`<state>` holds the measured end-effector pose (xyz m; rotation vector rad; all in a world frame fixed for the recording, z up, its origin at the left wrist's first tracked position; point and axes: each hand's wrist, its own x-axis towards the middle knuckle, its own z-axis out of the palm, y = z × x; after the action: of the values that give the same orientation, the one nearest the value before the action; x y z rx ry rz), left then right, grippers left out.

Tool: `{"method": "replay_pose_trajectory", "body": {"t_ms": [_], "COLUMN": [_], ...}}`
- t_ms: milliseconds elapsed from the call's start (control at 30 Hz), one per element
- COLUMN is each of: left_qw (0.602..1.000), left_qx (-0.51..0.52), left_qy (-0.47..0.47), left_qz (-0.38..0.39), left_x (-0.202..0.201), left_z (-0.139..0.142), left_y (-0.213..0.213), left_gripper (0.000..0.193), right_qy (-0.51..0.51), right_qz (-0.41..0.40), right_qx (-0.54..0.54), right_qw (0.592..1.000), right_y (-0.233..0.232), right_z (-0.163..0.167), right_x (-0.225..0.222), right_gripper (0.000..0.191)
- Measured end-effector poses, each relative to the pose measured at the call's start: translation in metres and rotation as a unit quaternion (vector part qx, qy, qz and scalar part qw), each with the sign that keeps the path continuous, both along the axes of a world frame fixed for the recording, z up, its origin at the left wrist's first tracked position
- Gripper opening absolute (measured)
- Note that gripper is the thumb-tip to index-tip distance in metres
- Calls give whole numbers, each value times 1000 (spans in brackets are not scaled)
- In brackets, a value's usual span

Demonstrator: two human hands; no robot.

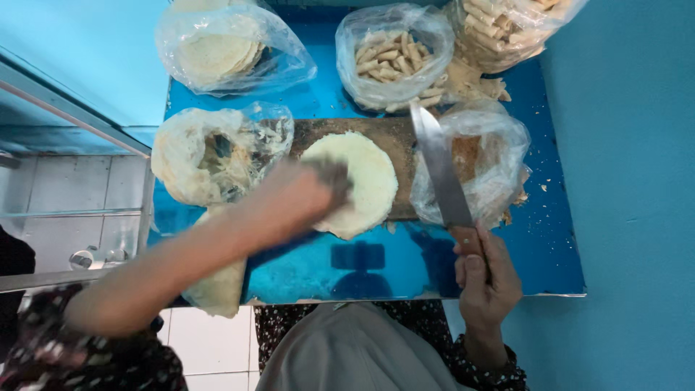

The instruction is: The person sits at a blue table with bags of round crackers and a cutting board. They peel apart stacked thin round crackers, cut pieces from them with a knife, fold and press the pieces by hand, and set the finished pieces aside on the table.

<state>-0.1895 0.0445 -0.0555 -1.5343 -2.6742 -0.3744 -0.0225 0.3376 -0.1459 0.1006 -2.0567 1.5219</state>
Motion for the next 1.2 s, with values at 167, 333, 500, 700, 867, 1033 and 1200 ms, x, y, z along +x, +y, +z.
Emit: {"method": "replay_pose_trajectory", "body": {"t_ms": [167,333,500,700,867,1033,1200], "left_qw": [999,989,978,984,972,971,975], "left_qx": [3,-91,-183,-117,-83,9,-83], "left_qy": [-46,-104,-98,-123,-217,-235,-204], "left_qz": [-13,-57,-13,-60,-29,-46,-43], "left_x": [-64,-89,-85,-84,-96,-100,-105], "left_z": [-6,-7,-9,-5,11,8,-1], "left_y": [39,66,82,80,70,69,70], "left_gripper": [66,78,63,31,37,48,45], "right_qy": [3,5,6,7,13,21,22], "right_qz": [15,32,48,52,73,74,77], "right_qx": [-65,-70,-81,-81,-102,-94,-85], "right_qw": [998,997,996,995,992,993,993], "right_y": [9,16,21,28,30,29,27], "right_z": [-5,-3,-2,-7,-11,-10,-10], "right_x": [6,11,13,14,14,14,15], "right_gripper": [41,41,41,42,41,43,42]}}
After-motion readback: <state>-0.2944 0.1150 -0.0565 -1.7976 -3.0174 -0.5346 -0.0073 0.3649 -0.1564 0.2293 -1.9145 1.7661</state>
